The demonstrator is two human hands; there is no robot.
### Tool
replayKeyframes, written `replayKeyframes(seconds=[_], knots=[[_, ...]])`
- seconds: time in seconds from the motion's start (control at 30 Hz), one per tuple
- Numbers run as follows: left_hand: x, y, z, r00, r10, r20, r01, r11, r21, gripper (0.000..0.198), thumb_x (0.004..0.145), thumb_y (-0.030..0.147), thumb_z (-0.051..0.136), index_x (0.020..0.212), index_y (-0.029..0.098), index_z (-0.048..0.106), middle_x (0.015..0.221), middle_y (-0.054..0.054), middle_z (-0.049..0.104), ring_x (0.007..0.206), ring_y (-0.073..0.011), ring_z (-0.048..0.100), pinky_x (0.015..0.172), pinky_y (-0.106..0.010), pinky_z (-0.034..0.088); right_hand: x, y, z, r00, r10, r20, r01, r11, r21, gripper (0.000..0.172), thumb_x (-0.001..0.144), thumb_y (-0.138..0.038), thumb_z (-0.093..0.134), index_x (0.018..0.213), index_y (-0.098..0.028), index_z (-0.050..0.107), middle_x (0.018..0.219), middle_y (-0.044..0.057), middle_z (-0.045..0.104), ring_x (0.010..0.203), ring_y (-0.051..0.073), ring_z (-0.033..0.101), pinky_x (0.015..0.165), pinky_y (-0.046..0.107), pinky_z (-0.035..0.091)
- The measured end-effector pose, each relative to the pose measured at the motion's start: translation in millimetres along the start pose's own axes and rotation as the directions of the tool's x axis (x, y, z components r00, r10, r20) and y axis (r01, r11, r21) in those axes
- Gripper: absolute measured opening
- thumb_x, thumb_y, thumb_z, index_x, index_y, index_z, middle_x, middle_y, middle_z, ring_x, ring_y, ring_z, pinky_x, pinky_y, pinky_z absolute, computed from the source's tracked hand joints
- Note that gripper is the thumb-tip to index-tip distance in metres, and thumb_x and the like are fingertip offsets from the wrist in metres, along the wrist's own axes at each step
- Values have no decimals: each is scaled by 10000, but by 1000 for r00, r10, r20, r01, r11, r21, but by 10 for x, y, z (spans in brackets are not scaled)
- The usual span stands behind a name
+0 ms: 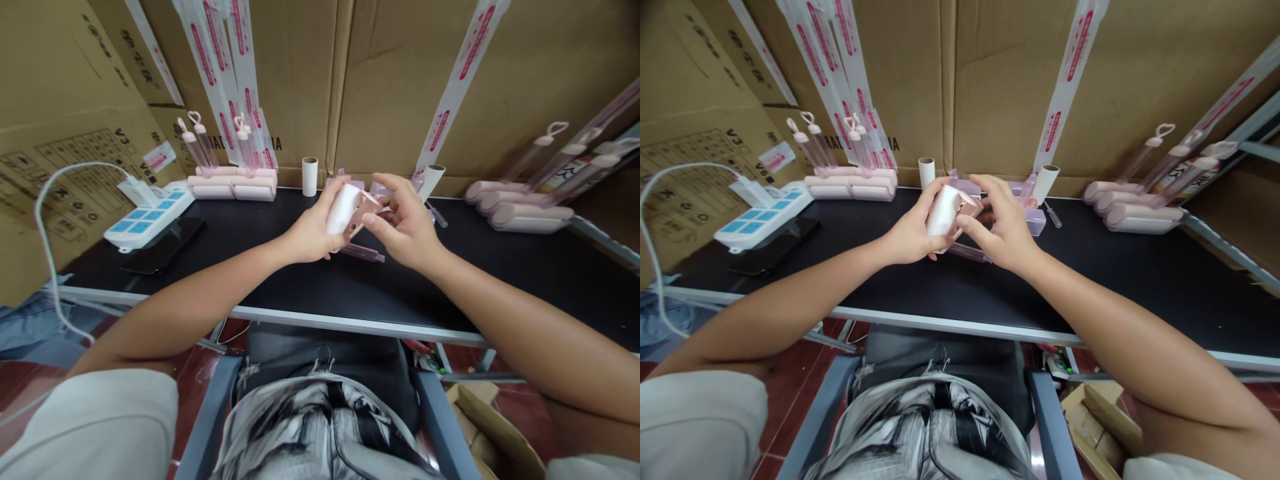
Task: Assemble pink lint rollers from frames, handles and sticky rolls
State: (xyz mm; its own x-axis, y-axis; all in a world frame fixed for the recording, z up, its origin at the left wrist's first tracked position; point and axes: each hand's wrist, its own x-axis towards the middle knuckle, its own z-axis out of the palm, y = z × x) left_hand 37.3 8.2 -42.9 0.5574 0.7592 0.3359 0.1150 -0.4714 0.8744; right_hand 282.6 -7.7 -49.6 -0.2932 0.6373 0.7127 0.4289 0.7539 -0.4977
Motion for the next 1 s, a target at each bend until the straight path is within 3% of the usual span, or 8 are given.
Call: replayKeyframes(seconds=[0.1, 0.17, 0.33, 0.57, 0.73, 0.9, 1.0], knots=[[-35, 99, 52, 997, -64, 36, 61, 994, 88, 1152, 810, 193, 830, 1750, 436, 210, 1304, -105, 663, 705, -175, 703, 532, -353, 671, 57, -38, -55, 994, -105, -14, 102, 986, -131, 526, 1099, -590, 606, 1518, -282, 687, 1434, 142, 762, 1226, 345, 774, 1063, 545, 655], [-53, 175, 78, 991, -120, 64, 112, 986, 121, 1145, 806, 181, 802, 1750, 418, 200, 1269, -101, 665, 687, -178, 706, 481, -317, 641, 65, -53, -58, 989, -143, 26, 145, 973, -181, 496, 1140, -568, 510, 1475, -269, 721, 1350, 133, 814, 1223, 341, 787, 1079, 544, 640], [-86, 278, 67, 974, -169, 149, 148, 978, 147, 1121, 814, 187, 786, 1736, 408, 188, 1246, -90, 652, 697, -185, 714, 467, -304, 635, 26, -89, -51, 992, -125, 13, 126, 974, -191, 456, 1149, -561, 502, 1371, -260, 764, 1196, 97, 864, 1016, 290, 835, 899, 433, 670], [-117, 386, 20, 962, -163, 218, 139, 983, 123, 1103, 832, 219, 794, 1726, 411, 176, 1279, -91, 598, 745, -189, 720, 475, -301, 641, 34, -191, -49, 985, -147, -88, 135, 983, -128, 393, 1140, -537, 560, 1203, -232, 799, 1062, 74, 868, 900, 241, 821, 820, 356, 635], [-130, 434, -9, 955, -134, 266, 108, 988, 114, 1094, 846, 233, 783, 1725, 427, 163, 1395, -115, 565, 791, -173, 709, 506, -286, 647, 18, -225, -29, 988, -79, -131, 69, 995, -76, 444, 1109, -619, 583, 1153, -232, 796, 1026, 69, 854, 885, 244, 803, 823, 373, 627], [-138, 356, -70, 944, -34, 329, -2, 994, 108, 1133, 835, 234, 774, 1759, 431, 149, 1572, -176, 507, 755, -161, 705, 525, -307, 640, -7, -276, -40, 992, 44, -117, -36, 997, 69, 434, 1048, -658, 678, 1117, -245, 790, 1018, 71, 839, 883, 258, 783, 838, 423, 642], [-114, 299, -108, 939, 44, 342, -92, 988, 125, 1154, 823, 230, 764, 1783, 410, 149, 1639, -179, 515, 895, -243, 775, 706, -400, 701, 3, -239, -46, 990, 113, -83, -95, 975, 203, 465, 971, -703, 761, 1153, -276, 731, 1046, 70, 818, 911, 266, 783, 821, 429, 672]])
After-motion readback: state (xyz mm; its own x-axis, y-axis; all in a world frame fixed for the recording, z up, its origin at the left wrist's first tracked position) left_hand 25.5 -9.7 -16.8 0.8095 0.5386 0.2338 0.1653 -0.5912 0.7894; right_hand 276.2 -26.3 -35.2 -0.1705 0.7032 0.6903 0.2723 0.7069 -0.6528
